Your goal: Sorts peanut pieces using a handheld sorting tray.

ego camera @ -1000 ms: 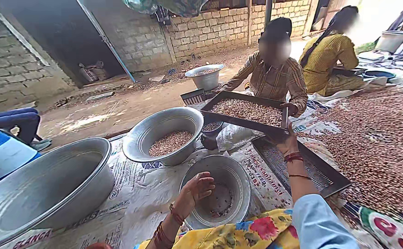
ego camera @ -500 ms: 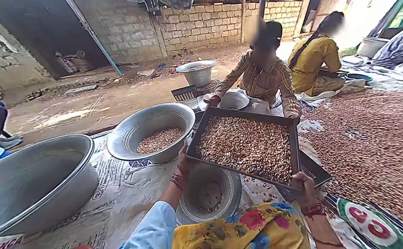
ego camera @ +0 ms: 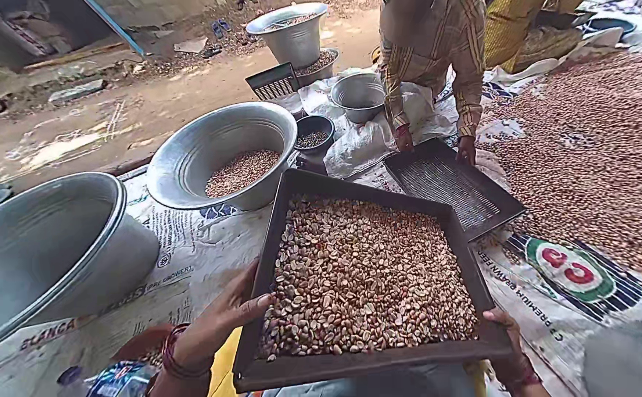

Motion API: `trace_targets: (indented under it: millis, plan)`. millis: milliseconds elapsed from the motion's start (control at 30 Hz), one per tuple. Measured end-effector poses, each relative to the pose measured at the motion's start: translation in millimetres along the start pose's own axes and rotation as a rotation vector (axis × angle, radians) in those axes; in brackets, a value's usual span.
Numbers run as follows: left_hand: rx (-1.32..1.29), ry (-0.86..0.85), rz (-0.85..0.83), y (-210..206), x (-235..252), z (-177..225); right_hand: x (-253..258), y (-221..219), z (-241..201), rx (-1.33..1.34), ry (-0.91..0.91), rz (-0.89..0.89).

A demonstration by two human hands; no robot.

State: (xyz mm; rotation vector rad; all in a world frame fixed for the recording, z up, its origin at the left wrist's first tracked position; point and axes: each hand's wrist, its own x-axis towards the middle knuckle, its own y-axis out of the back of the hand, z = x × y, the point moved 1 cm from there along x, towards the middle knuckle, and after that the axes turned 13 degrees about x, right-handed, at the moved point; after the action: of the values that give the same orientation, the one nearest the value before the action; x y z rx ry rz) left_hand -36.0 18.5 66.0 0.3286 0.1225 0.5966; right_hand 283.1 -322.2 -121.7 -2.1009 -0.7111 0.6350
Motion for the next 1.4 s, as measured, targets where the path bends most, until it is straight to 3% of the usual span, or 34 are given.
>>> trace_targets:
  millis: [100, 200, 300, 400, 567, 667, 733, 767, 833, 867, 900, 933, 1033, 1100, 1233, 1333, 1400]
  plan:
    - [-0.079, 0.033, 0.041, 4, -9, -5, -5, -13, 8, -0.051, 0.039, 0.065]
    - [-0.066, 0.213, 0.169, 5, -7, -36, -21, -18, 31, -0.108, 0.037, 0.218]
    - [0.060, 0.331, 0.154, 3, -14, -64, -26, -15, 28, -0.113, -0.034, 0.183]
    - [0.211, 0.395, 0.098, -1, -24, -101, -25, -17, 21, -0.342, -0.044, 0.250]
    - [0.296, 0.527, 0.129, -10, -49, -154, -14, -24, 21, -0.466, -0.143, 0.224]
    - [0.308, 0.563, 0.158, -18, -61, -161, -10, -37, 12, -0.764, -0.175, 0.155]
    - [0.501, 0.500, 0.231, -23, -60, -156, 3, -51, -5, -1.178, -0.220, -0.017]
    - [0.652, 0.410, 0.290, -27, -55, -150, 9, -63, -12, -1.440, -0.157, -0.059]
    - [0.897, 0.138, 0.468, -37, -41, -135, 13, -90, -17, -1.807, 0.157, -0.134]
    - [0.937, 0.047, 0.485, -41, -33, -125, 15, -103, -16, -1.869, 0.271, -0.172]
    - [0.917, 0.038, 0.412, -45, -27, -112, 18, -116, -13, -1.842, 0.297, -0.203]
    - [0.866, 0.111, 0.252, -48, -22, -101, 19, -126, -11, -1.777, 0.202, -0.218]
    - [0.747, 0.446, -0.313, -65, -2, -87, 24, -144, 5, -1.843, -0.286, -0.216]
    - [0.817, 0.520, -0.449, -88, 6, -83, 24, -148, 31, -1.998, -0.441, -0.226]
    - [0.669, 0.472, -0.426, -133, 17, -83, 23, -162, 87, -1.917, -0.490, -0.191]
    - [0.123, 0.358, -0.232, -146, 28, -83, 34, -165, 99, -1.503, -0.355, -0.336]
    - [-0.171, 0.325, -0.132, -140, 32, -62, 41, -170, 95, -1.168, -0.254, -0.381]
